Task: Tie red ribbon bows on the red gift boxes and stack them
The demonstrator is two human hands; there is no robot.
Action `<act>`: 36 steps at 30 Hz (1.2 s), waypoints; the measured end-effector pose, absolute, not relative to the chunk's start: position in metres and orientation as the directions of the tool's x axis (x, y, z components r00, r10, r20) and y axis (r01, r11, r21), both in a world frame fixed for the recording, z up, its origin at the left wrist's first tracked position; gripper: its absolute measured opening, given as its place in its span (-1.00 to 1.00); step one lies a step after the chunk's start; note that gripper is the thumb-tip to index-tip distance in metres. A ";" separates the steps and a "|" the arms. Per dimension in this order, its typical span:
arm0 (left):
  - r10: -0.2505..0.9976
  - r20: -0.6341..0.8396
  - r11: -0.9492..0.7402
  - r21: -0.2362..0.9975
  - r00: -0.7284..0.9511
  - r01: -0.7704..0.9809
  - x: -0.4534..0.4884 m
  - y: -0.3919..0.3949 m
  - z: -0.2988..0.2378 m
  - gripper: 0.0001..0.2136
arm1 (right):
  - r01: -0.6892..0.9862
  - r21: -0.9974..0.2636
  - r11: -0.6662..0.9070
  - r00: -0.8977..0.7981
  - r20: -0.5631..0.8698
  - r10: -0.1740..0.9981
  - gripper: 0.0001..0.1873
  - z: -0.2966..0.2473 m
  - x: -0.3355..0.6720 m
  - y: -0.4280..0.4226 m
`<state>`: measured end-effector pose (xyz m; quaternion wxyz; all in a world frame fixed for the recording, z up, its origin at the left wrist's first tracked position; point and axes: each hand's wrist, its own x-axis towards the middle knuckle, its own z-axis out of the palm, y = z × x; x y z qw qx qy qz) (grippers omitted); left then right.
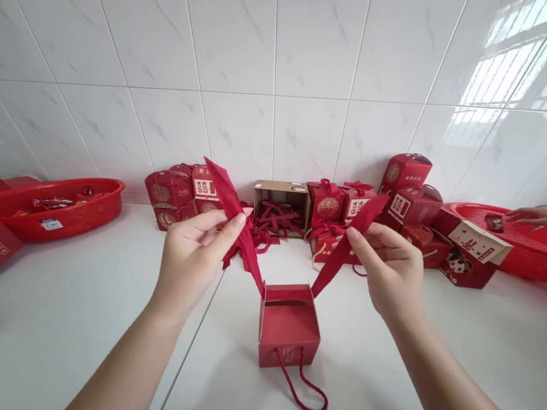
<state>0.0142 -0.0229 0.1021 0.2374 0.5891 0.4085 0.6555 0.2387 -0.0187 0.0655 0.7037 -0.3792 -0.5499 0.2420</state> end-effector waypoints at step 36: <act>0.851 0.333 -0.458 0.848 0.406 0.266 0.032 -0.013 0.107 -0.86 | -0.043 -0.552 0.833 -0.303 0.801 0.516 -0.83 0.077 0.219 -0.002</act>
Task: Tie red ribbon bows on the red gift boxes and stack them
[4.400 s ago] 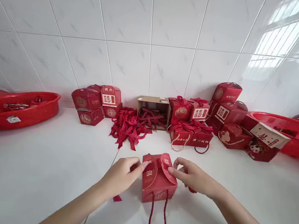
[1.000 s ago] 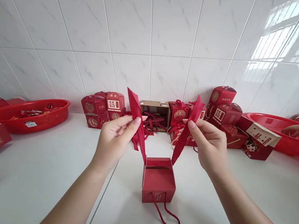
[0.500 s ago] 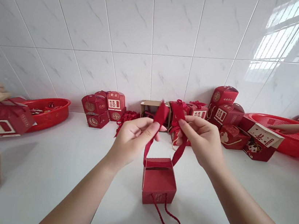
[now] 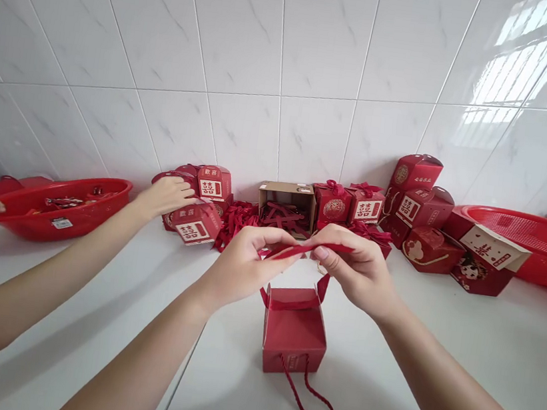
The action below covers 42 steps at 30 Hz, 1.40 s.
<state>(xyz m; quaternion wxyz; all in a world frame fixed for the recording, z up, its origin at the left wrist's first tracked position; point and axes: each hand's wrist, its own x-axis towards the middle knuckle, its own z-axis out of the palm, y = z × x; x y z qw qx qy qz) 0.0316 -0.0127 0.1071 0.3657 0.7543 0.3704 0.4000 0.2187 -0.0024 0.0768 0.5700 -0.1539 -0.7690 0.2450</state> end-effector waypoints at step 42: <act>0.933 0.350 -0.291 0.583 0.089 0.758 -0.046 -0.041 -0.005 -0.86 | 0.702 -0.587 0.403 -0.089 0.489 0.868 -0.57 -0.030 0.295 -0.032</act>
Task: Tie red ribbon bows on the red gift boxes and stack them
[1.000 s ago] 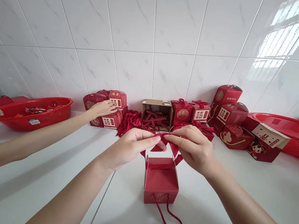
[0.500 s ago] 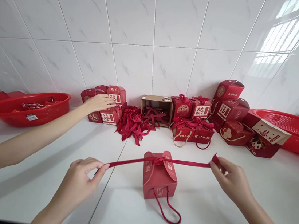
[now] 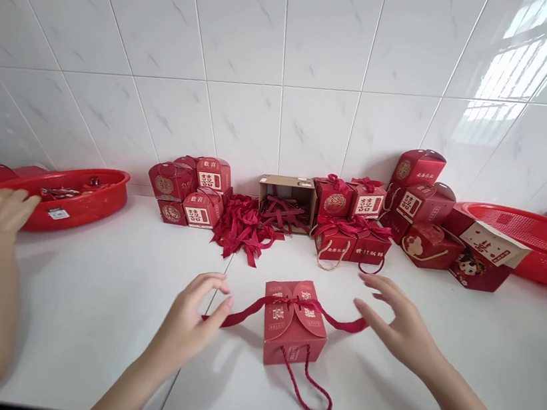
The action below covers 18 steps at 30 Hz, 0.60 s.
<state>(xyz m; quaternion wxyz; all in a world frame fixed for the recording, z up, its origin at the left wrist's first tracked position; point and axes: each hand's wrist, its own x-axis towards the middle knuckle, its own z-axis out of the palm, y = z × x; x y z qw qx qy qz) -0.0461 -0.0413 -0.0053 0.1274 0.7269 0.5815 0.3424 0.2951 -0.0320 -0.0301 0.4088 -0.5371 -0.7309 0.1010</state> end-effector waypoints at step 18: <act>0.949 0.231 -0.312 0.797 0.216 0.517 0.018 -0.034 0.003 -0.82 | 0.447 -0.568 0.691 -0.534 0.450 0.716 -0.41 -0.007 0.234 -0.020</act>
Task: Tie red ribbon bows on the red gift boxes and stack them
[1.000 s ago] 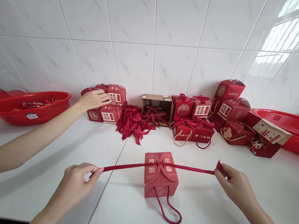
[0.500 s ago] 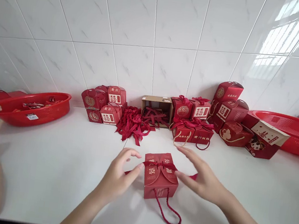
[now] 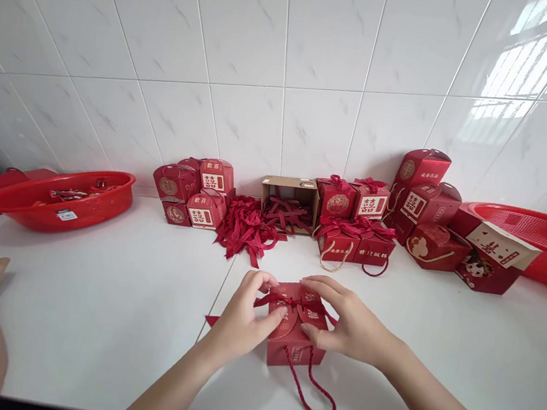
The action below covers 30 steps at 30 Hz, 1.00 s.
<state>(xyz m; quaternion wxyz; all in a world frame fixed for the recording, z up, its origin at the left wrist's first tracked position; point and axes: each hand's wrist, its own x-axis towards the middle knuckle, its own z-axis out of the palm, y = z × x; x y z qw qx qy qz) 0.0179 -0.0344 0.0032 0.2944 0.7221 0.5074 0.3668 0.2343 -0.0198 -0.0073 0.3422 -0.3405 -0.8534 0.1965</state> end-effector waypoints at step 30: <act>0.610 -0.418 -0.001 0.848 0.672 0.529 -0.032 0.004 0.016 -0.79 | 0.659 -0.556 0.507 -0.034 0.651 0.758 -0.73 -0.018 0.252 -0.024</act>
